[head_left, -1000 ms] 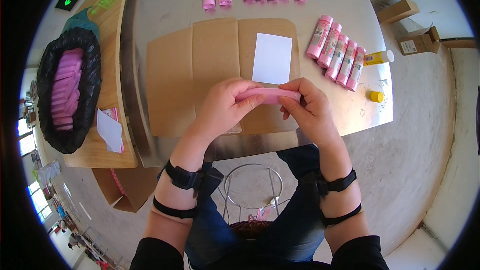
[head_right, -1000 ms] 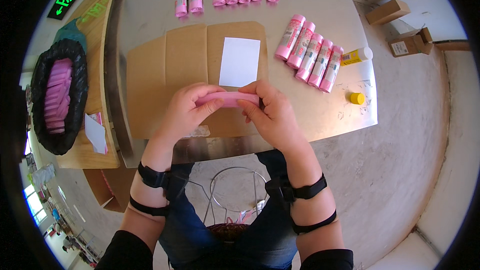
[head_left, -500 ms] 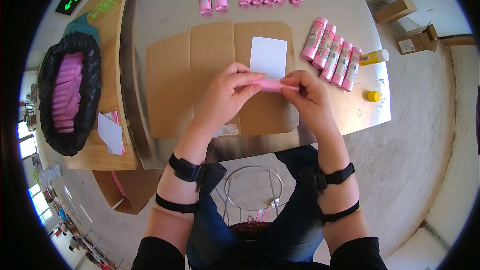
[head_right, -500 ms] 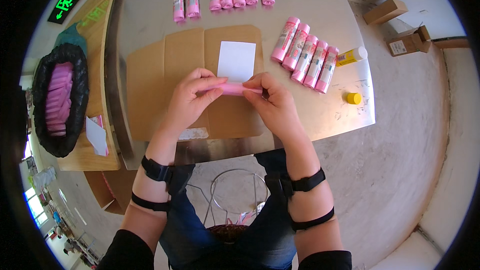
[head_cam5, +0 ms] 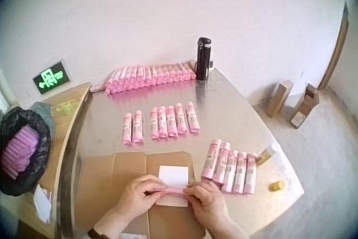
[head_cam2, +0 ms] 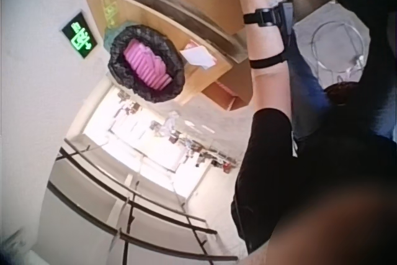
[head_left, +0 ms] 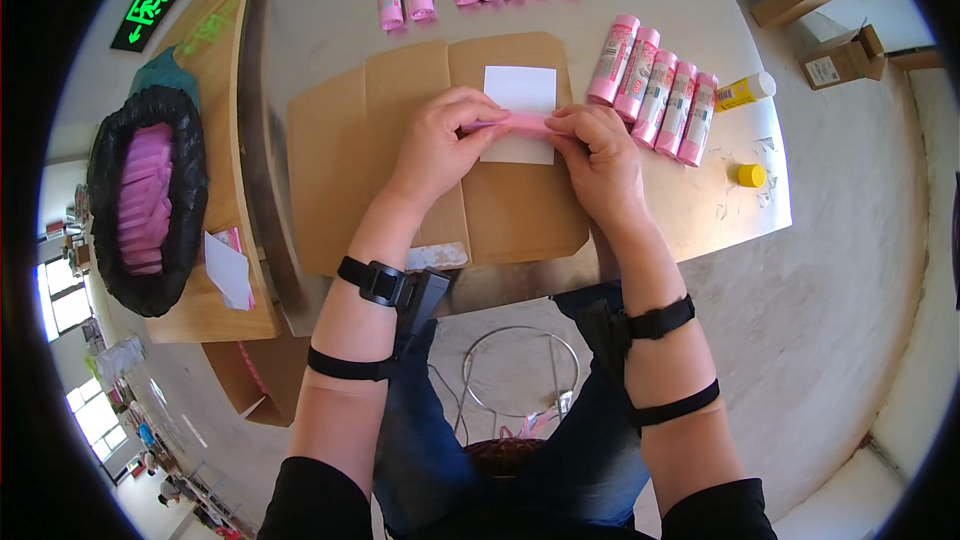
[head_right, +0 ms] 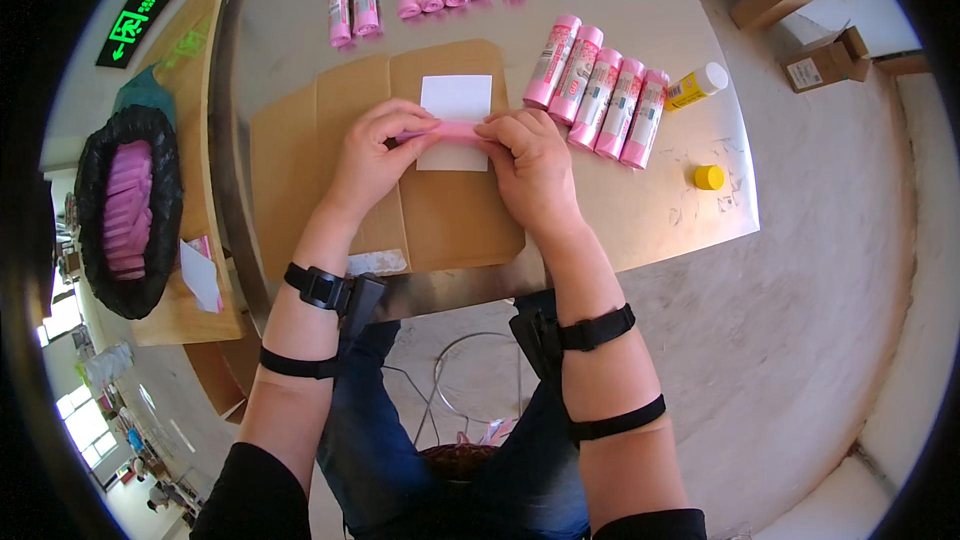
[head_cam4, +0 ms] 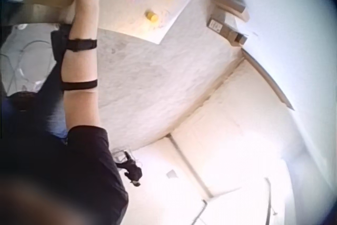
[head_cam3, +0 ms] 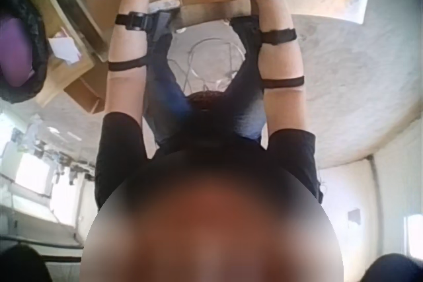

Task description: Applying paper labels to pink plastic tubes using a glue stick at a production workstation.

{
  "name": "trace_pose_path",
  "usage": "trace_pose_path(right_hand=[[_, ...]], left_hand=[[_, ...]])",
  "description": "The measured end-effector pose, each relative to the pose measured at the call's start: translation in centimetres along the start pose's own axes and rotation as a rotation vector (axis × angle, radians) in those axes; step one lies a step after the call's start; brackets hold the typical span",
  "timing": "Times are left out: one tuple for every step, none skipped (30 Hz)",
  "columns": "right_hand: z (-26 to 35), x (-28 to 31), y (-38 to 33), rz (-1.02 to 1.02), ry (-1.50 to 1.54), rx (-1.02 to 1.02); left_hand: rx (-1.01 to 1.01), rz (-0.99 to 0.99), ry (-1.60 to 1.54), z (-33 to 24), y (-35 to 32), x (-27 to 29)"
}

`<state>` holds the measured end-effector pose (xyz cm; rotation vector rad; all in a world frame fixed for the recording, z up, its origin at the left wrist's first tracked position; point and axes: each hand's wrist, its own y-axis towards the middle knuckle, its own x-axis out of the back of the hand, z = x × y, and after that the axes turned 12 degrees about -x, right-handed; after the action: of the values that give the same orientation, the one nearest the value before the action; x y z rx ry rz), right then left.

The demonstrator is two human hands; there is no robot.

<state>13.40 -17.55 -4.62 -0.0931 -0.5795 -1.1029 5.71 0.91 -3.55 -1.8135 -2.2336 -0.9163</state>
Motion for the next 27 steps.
trace_pose_path(right_hand=[[0.1, 0.1, 0.0, -0.005, 0.005, -0.003], [0.1, 0.1, 0.0, -0.003, -0.004, -0.004], [0.2, 0.2, 0.0, -0.002, -0.012, -0.004], [0.2, 0.3, 0.1, -0.008, -0.006, -0.005], [0.1, 0.3, 0.1, -0.01, -0.003, 0.001], [0.1, 0.4, 0.1, -0.012, 0.0, 0.007], [0.1, 0.4, 0.1, -0.017, 0.003, 0.006], [0.1, 0.4, 0.0, -0.022, 0.003, 0.015], [0.1, 0.4, 0.0, -0.027, 0.003, 0.023], [0.1, 0.4, 0.0, -0.032, 0.005, 0.022], [0.2, 0.4, 0.0, -0.03, 0.011, 0.016], [0.2, 0.4, -0.1, -0.029, 0.018, 0.011], [0.0, 0.4, -0.1, -0.032, 0.021, 0.012], [-0.1, 0.4, -0.1, -0.025, 0.023, 0.007], [-0.3, 0.4, -0.1, -0.018, 0.025, 0.001], [-0.2, 0.4, -0.1, -0.02, 0.028, 0.003], [-0.2, 0.4, -0.1, -0.02, 0.031, 0.0], [-0.2, 0.4, -0.1, -0.019, 0.033, -0.004], [-0.1, 0.4, -0.1, -0.02, 0.034, -0.006], [-0.1, 0.5, -0.1, -0.022, 0.029, 0.002], [-0.1, 0.5, 0.0, -0.023, 0.024, 0.009], [-0.1, 0.4, 0.0, -0.024, 0.025, 0.008], [-0.1, 0.4, 0.0, -0.036, 0.031, 0.012], [-0.1, 0.4, 0.0, -0.049, 0.036, 0.016], [-0.1, 0.4, 0.0, -0.049, 0.038, 0.017], [0.0, 0.4, 0.0, -0.047, 0.037, 0.008], [0.0, 0.3, 0.0, -0.044, 0.037, 0.0]], left_hand=[[-0.001, 0.007, 0.004, -0.1, 0.1, 0.1], [0.025, 0.036, 0.028, -0.2, 0.2, 0.3], [0.05, 0.066, 0.053, -0.3, 0.2, 0.4], [0.047, 0.071, 0.059, -0.8, 0.6, 0.7], [-0.169, 0.162, 0.321, -1.4, 0.9, 1.1], [-0.387, 0.252, 0.582, -2.0, 1.2, 1.4], [-0.39, 0.256, 0.584, -2.5, 1.3, 1.4], [-0.448, 0.339, 0.635, -2.9, 1.3, 1.4], [-0.505, 0.422, 0.685, -3.3, 1.3, 1.3], [-0.509, 0.426, 0.686, -3.5, 1.5, 1.2], [-0.513, 0.5, 0.716, -3.7, 1.7, 1.1], [-0.516, 0.573, 0.745, -3.9, 1.8, 1.0], [-0.518, 0.575, 0.749, -4.0, 1.9, 0.8], [-0.519, 0.624, 0.822, -3.9, 1.9, 0.3], [-0.52, 0.672, 0.895, -3.8, 1.9, 0.0], [-0.52, 0.674, 0.899, -3.7, 1.8, -0.3], [-0.553, 0.676, 0.982, -3.7, 1.7, -0.6], [-0.585, 0.677, 1.065, -3.6, 1.6, -0.7], [-0.586, 0.679, 1.065, -3.7, 1.6, -0.7], [-0.584, 0.68, 1.03, -3.8, 1.7, -0.6], [-0.582, 0.681, 0.996, -3.8, 1.7, -0.5], [-0.582, 0.683, 0.996, -3.7, 1.7, -0.3], [-0.564, 0.643, 0.933, -3.7, 1.7, -0.2], [-0.546, 0.604, 0.871, -3.6, 1.7, -0.2], [-0.546, 0.605, 0.872, -3.5, 1.8, -0.2], [-0.472, 0.578, 0.825, -3.5, 1.8, -0.3], [-0.398, 0.551, 0.778, -3.4, 1.9, -0.2]])
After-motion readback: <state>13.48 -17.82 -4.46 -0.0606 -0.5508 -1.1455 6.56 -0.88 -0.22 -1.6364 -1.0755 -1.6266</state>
